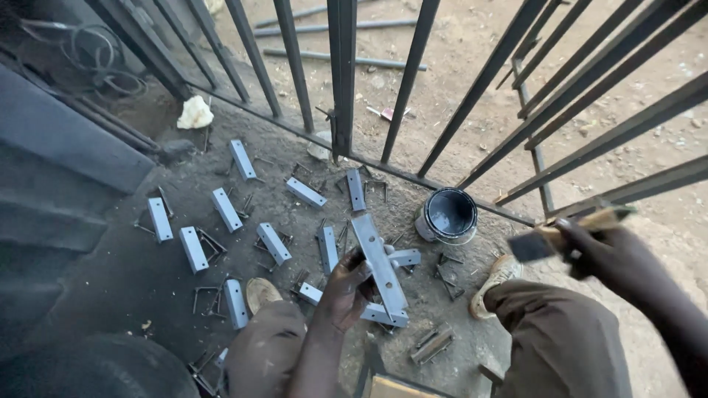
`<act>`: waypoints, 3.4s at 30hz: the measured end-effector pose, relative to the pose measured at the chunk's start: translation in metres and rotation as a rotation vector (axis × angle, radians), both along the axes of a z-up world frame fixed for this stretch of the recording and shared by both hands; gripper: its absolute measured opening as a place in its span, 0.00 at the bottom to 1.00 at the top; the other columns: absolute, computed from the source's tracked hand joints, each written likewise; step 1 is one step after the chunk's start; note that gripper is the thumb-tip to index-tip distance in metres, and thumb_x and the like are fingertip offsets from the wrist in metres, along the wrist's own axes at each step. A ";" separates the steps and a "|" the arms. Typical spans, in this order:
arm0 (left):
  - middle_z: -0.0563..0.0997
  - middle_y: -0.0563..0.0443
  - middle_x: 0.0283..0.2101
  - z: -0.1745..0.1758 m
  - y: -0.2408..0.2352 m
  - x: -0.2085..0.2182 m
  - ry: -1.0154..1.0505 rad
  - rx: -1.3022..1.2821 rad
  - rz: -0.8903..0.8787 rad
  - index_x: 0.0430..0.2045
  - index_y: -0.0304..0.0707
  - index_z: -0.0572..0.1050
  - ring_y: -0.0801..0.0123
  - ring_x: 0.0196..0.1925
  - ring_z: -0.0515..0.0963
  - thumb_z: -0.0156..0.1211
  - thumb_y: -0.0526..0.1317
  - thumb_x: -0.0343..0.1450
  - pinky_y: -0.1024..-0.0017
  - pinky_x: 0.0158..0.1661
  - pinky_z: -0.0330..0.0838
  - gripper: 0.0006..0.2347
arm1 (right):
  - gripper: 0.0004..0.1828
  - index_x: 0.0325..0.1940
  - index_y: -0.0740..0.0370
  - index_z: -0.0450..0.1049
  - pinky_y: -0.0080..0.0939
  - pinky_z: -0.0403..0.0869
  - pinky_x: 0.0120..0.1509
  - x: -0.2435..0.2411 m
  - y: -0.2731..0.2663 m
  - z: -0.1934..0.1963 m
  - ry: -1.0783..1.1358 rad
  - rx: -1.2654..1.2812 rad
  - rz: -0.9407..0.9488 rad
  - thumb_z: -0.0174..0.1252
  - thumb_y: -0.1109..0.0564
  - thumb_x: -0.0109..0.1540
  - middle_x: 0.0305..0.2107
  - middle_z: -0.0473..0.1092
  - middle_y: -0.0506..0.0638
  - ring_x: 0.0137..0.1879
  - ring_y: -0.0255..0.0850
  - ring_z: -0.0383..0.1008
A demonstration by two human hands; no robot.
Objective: The person paints several small metal brackets with gray paint using a brush. They repeatedly dip the brush into a paint can, apply paint to each bracket, and place the painted brackets on the ground.
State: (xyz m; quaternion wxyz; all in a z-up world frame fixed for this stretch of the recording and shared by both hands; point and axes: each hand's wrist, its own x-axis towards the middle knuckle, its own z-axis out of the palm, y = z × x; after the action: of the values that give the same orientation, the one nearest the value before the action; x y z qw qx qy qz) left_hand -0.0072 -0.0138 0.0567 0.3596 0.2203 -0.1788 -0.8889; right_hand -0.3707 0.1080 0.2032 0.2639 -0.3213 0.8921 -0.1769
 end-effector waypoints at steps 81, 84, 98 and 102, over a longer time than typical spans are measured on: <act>0.79 0.31 0.55 -0.047 -0.077 -0.075 0.219 0.038 0.028 0.62 0.28 0.68 0.48 0.51 0.83 0.79 0.45 0.58 0.53 0.50 0.83 0.37 | 0.21 0.54 0.66 0.78 0.43 0.77 0.43 0.082 -0.086 -0.082 -0.408 -0.837 -0.145 0.64 0.64 0.56 0.39 0.78 0.62 0.38 0.48 0.80; 0.82 0.34 0.50 -0.056 -0.055 -0.076 0.178 0.069 0.034 0.58 0.31 0.72 0.48 0.48 0.84 0.72 0.50 0.62 0.51 0.47 0.83 0.32 | 0.16 0.50 0.72 0.79 0.44 0.78 0.31 0.112 -0.090 -0.009 -0.798 -0.872 -0.218 0.59 0.63 0.60 0.34 0.80 0.63 0.31 0.48 0.77; 0.81 0.28 0.52 0.013 -0.017 -0.075 0.150 -0.015 -0.003 0.56 0.28 0.73 0.42 0.51 0.82 0.64 0.53 0.64 0.43 0.55 0.76 0.30 | 0.17 0.50 0.64 0.85 0.40 0.81 0.45 0.133 -0.046 0.101 -0.728 -0.612 -0.111 0.63 0.60 0.58 0.39 0.85 0.59 0.36 0.46 0.84; 0.83 0.37 0.45 0.011 -0.011 -0.076 0.139 -0.035 0.026 0.54 0.37 0.74 0.47 0.44 0.84 0.67 0.47 0.67 0.50 0.42 0.83 0.23 | 0.16 0.50 0.80 0.79 0.49 0.83 0.38 0.123 -0.050 0.097 -0.940 -0.907 -0.178 0.57 0.66 0.61 0.28 0.77 0.73 0.29 0.59 0.80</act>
State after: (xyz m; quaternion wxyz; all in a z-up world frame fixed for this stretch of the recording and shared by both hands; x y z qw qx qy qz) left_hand -0.0836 -0.0244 0.0682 0.3864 0.1539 -0.1662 -0.8941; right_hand -0.2473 0.0582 0.3000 0.4480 -0.2140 0.5423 -0.6778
